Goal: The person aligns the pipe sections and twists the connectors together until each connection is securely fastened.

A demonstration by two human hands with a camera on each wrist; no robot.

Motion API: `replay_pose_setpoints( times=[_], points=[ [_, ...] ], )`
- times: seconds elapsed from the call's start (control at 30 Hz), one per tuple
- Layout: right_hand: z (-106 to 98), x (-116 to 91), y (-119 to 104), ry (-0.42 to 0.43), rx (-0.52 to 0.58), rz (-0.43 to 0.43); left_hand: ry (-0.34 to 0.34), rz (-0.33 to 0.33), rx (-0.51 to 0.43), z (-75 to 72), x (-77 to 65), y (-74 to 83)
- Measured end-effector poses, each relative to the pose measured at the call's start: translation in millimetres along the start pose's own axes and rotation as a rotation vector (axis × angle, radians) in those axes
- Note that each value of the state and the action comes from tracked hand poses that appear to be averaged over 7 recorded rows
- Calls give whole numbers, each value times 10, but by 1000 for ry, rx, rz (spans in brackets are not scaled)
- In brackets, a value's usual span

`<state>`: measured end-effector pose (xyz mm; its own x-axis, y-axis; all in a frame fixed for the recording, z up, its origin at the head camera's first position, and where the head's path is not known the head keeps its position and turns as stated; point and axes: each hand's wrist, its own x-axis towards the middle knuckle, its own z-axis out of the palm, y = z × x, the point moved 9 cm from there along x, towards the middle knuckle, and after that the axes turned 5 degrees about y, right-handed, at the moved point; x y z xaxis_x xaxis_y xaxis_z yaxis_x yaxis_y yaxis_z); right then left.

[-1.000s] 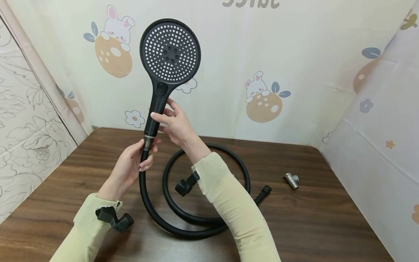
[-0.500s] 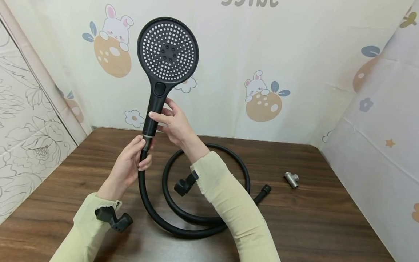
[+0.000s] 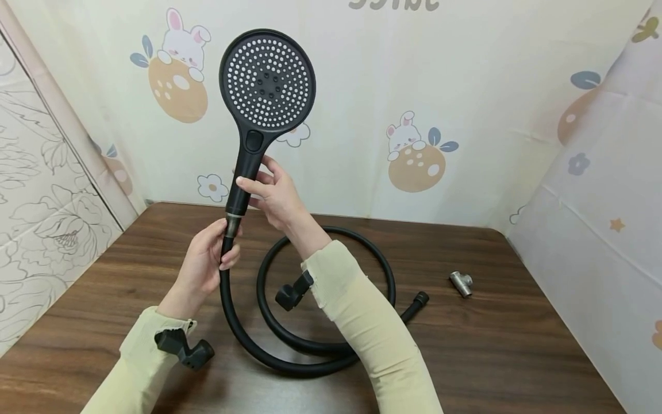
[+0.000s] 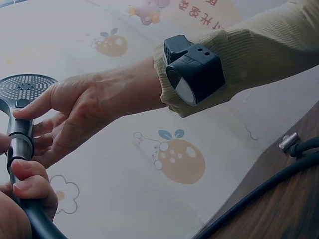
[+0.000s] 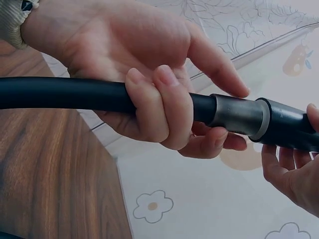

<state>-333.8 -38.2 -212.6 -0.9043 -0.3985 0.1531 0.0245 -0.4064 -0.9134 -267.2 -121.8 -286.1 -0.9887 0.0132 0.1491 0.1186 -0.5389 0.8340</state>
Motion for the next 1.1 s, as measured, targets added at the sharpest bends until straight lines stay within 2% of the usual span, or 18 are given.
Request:
replay_pose_setpoints(
  times=[0.17,0.33,0.47,0.67,0.77,1.1],
  points=[
    [-30,5,24,-8,0,-3,-25,-14,19,3,14,-26],
    [-53,16,43,-8,10,4,-42,2,13,17,28,-33],
    [-48,28,36,-12,12,4,-7,23,21,15,31,-19],
    [-9,32,23,-27,6,1,95,54,44,-35,47,2],
    [-1,38,17,-36,3,-5,123,66,56,-49,54,10],
    [-41,58,30,-35,12,10,68,8,46,-26,75,-46]
  ],
)
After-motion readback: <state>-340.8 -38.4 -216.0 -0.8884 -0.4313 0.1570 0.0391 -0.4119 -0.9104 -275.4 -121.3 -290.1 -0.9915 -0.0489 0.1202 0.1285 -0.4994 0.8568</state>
